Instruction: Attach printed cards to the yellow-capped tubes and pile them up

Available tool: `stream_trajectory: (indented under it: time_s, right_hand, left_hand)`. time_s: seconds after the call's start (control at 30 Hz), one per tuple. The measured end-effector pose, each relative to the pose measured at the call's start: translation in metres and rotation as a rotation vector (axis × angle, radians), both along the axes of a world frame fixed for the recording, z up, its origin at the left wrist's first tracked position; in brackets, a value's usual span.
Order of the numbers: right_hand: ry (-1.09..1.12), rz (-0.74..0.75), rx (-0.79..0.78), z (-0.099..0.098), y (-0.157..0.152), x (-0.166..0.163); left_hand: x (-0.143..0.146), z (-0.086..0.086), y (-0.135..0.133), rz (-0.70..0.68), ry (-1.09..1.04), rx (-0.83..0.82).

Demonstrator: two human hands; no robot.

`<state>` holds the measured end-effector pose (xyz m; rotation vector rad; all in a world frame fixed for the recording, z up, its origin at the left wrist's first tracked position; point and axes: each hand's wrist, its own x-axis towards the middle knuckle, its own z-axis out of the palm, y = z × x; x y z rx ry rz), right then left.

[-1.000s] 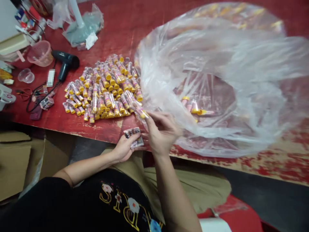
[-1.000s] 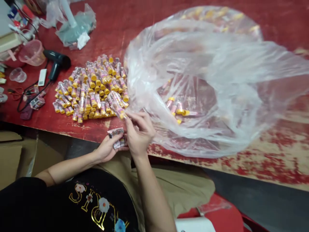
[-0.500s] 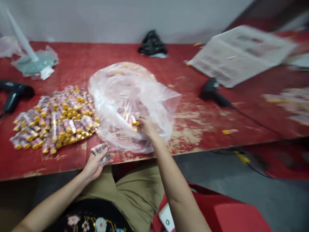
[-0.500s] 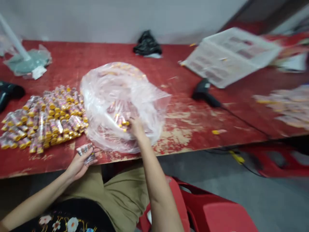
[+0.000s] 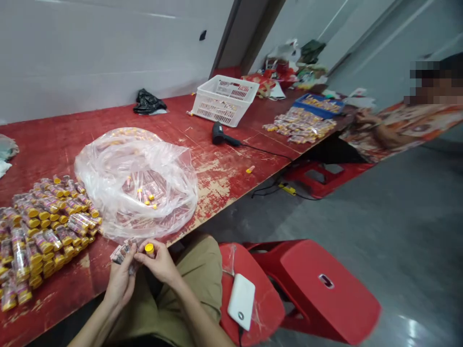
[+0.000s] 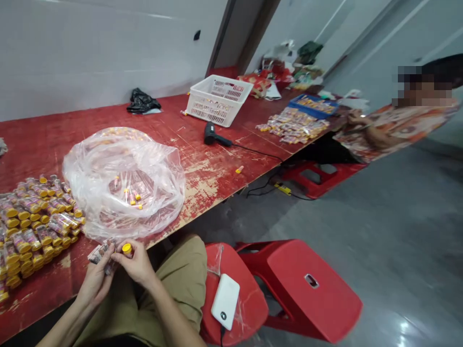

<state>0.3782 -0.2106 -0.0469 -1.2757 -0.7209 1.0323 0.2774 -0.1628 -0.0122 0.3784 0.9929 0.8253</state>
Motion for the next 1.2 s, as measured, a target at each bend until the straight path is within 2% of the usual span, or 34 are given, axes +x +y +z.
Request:
stream_trajectory:
  time_s: [0.2, 0.5, 0.67, 0.83, 1.0, 1.1, 1.2]
  right_hand:
    - [0.017, -0.141, -0.007, 0.003, -0.007, 0.008]
    - [-0.052, -0.157, 0.011, 0.013, -0.014, 0.01]
    - [-0.141, -0.228, 0.026, 0.019, -0.011, 0.01]
    - [-0.18, -0.288, 0.043, 0.028, -0.017, 0.025]
    - [-0.18, -0.401, 0.045, 0.035, -0.048, 0.044]
    - [-0.17, -0.505, 0.17, 0.042, -0.057, 0.043]
    - [-0.092, -0.598, 0.305, 0.049, -0.054, 0.031]
  left_hand:
    - [0.009, 0.008, -0.011, 0.0, -0.007, -0.002]
    - [0.015, 0.019, -0.012, 0.07, 0.1, 0.094]
    - [0.022, 0.024, -0.006, 0.03, 0.083, 0.066]
    - [0.03, 0.035, -0.006, -0.05, 0.01, 0.087]
    - [0.032, 0.045, -0.003, 0.015, -0.058, -0.043]
    - [0.032, 0.049, 0.0, 0.035, -0.131, -0.155]
    - [0.031, 0.053, -0.003, 0.033, -0.168, -0.21]
